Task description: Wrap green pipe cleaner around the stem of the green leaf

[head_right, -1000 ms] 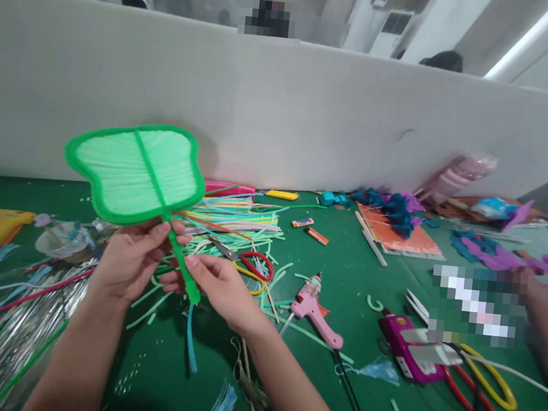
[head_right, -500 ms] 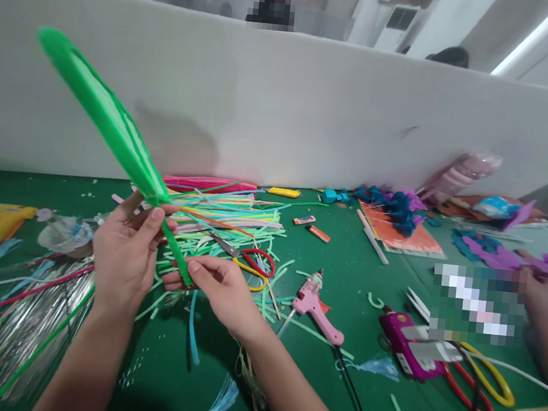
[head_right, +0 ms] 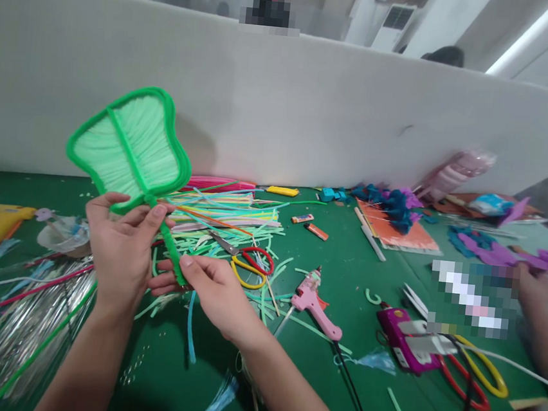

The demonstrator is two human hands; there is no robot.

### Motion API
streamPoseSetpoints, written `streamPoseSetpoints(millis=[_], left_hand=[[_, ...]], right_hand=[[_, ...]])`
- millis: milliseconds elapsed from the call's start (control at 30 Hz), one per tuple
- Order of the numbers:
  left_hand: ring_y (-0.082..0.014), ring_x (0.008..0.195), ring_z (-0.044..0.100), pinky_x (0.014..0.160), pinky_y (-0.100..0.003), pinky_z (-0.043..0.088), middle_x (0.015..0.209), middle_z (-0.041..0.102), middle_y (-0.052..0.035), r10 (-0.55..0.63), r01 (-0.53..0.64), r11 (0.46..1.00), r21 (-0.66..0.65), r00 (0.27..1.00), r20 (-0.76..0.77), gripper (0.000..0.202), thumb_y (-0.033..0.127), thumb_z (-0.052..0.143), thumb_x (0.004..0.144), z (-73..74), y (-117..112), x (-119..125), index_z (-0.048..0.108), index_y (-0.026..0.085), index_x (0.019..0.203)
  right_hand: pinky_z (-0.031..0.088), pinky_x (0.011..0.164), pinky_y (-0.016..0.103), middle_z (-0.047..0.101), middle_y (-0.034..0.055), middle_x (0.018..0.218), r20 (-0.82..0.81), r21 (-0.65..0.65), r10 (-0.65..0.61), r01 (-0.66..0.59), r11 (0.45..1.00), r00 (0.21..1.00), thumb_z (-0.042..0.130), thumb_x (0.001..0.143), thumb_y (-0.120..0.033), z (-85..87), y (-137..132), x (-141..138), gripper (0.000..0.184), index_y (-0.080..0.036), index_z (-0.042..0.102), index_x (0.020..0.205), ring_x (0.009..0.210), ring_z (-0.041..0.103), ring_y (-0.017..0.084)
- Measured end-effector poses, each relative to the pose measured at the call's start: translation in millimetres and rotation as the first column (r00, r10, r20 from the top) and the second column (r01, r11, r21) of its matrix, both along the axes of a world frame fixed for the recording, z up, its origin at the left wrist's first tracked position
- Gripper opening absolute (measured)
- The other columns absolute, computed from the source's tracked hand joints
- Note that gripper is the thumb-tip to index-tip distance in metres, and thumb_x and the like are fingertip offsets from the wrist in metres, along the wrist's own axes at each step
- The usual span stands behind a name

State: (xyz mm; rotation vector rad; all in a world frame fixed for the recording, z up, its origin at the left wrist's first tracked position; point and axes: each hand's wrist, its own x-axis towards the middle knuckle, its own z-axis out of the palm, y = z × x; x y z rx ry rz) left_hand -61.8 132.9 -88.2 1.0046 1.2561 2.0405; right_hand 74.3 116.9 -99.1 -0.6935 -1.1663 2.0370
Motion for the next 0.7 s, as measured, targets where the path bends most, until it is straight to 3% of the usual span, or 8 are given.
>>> streamPoseSetpoints(millis=[167, 267, 367, 567, 700], left_hand=[[-0.0122, 0.07, 0.069, 0.066, -0.022, 0.053, 0.077, 0.063, 0.0036, 0.073, -0.074, 0.997, -0.003, 0.99, -0.124, 0.035, 0.026, 0.08, 0.076, 0.9, 0, -2, 0.049, 0.021, 0.091], [-0.0104, 0.071, 0.068, 0.065, -0.02, 0.052, 0.074, 0.058, 0.0052, 0.089, -0.088, 0.996, 0.017, 0.979, -0.181, 0.032, 0.025, 0.081, 0.076, 2.2, -3, -2, 0.049, 0.02, 0.079], [-0.0162, 0.083, 0.073, 0.067, -0.022, 0.053, 0.073, 0.059, 0.0038, 0.069, -0.064, 0.998, 0.028, 0.976, -0.209, 0.033, 0.025, 0.078, 0.079, 1.3, -5, -2, 0.046, 0.021, 0.072], [-0.0206, 0.087, 0.075, 0.069, -0.026, 0.056, 0.074, 0.062, 0.003, 0.019, -0.014, 0.999, 0.03, 0.984, -0.176, 0.035, 0.026, 0.078, 0.079, -1.4, -6, -2, 0.044, 0.022, 0.071], [-0.0155, 0.08, 0.074, 0.065, -0.02, 0.055, 0.082, 0.071, 0.0012, -0.072, 0.07, 0.996, -0.054, 0.996, -0.048, 0.035, 0.028, 0.076, 0.082, 4.2, -14, 6, 0.042, 0.022, 0.076]], right_hand=[[0.055, 0.087, 0.042, 0.078, 0.0106, 0.081, -0.012, 0.053, 0.019, -0.018, 0.998, 1.0, 0.061, 0.086, -0.063, -1.5, 0, -4, 0.056, -0.012, 0.075, 0.102, 0.078, 0.075, 0.023], [0.055, 0.088, 0.04, 0.078, 0.01, 0.084, 0.018, 0.112, 0.009, -0.011, 0.994, 1.0, 0.06, 0.09, -0.056, -2.8, 0, -3, 0.048, -0.012, 0.075, 0.103, 0.075, 0.074, 0.02], [0.054, 0.089, 0.038, 0.078, 0.0092, 0.085, 0.012, 0.15, 0.042, -0.043, 0.988, 0.999, 0.056, 0.095, -0.048, -1.8, -1, -1, 0.041, -0.013, 0.075, 0.105, 0.078, 0.074, 0.019], [0.054, 0.088, 0.038, 0.078, 0.009, 0.084, -0.079, 0.114, 0.093, -0.083, 0.99, 0.993, 0.054, 0.096, -0.046, -5.3, -3, -2, 0.04, -0.013, 0.075, 0.102, 0.08, 0.074, 0.02], [0.055, 0.082, 0.034, 0.077, 0.0065, 0.079, -0.057, 0.181, -0.038, 0.048, 0.982, 0.998, 0.066, 0.09, -0.045, -13.2, -7, -7, 0.033, -0.014, 0.074, 0.096, 0.073, 0.073, 0.017]])
